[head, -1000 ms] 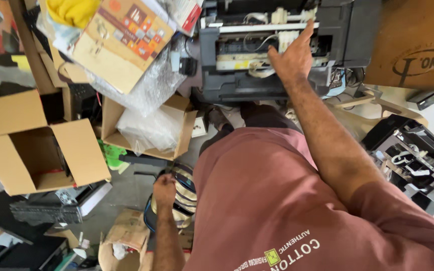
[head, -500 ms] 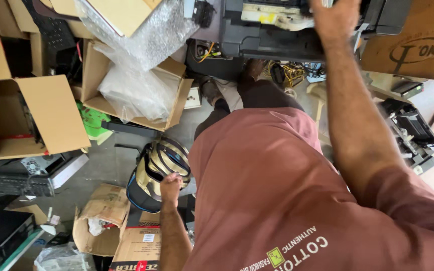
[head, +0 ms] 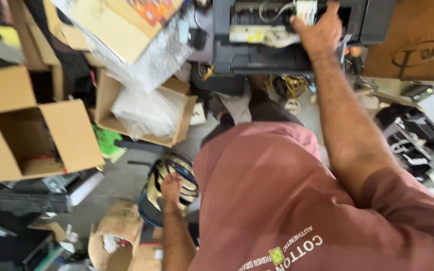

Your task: The person manipulates ribbon cables and internal electronic components within the carriage area of a printer.

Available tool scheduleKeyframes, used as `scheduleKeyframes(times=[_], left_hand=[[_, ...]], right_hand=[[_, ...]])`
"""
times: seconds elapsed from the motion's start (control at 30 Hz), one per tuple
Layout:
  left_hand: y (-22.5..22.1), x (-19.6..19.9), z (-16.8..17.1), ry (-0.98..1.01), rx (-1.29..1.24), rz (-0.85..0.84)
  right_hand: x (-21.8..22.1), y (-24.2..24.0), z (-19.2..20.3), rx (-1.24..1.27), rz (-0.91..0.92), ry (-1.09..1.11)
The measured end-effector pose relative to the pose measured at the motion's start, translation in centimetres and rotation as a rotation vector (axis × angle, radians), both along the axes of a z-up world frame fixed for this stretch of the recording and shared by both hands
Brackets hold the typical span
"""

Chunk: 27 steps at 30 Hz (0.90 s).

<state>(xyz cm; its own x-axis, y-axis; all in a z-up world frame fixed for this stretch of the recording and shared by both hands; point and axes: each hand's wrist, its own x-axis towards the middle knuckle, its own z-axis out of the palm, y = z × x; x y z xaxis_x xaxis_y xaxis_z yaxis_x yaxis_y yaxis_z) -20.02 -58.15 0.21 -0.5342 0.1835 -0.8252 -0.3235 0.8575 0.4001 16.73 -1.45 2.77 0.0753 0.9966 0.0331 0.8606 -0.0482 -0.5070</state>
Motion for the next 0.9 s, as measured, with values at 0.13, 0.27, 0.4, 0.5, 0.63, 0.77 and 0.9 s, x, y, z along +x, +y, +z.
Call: scheduleKeyframes(times=[0.13, 0.27, 0.4, 0.5, 0.63, 0.77, 0.9], left_hand=[[1.0, 1.9, 1.7, -0.001, 0.122, -0.109], [1.5, 3.0, 2.4, -0.18, 0.265, 0.142], [0.7, 2.7, 4.1, -0.262, 0.167, 0.041], [-0.3, 1.6, 5.1, -0.274, 0.101, 0.033], [0.5, -1.1, 5.7, -0.193, -0.03, -0.105], [2.9, -2.0, 6.1, -0.107, -0.06, -0.08], [5.9, -2.8, 6.3, -0.093, 0.125, -0.071]], right_hand=[[-2.9, -0.8, 1.8, -0.083, -0.115, -0.026], [-5.8, 0.4, 5.2, -0.341, -0.204, -0.025], [-9.4, -0.2, 6.5, -0.407, -0.203, 0.045], [-11.0, -0.9, 5.9, -0.272, -0.156, 0.064], [-11.3, -0.8, 5.4, -0.322, -0.142, 0.098], [-10.2, -0.7, 5.5, -0.323, -0.094, 0.136], [-8.4, 0.0, 5.0, -0.351, -0.122, 0.074]])
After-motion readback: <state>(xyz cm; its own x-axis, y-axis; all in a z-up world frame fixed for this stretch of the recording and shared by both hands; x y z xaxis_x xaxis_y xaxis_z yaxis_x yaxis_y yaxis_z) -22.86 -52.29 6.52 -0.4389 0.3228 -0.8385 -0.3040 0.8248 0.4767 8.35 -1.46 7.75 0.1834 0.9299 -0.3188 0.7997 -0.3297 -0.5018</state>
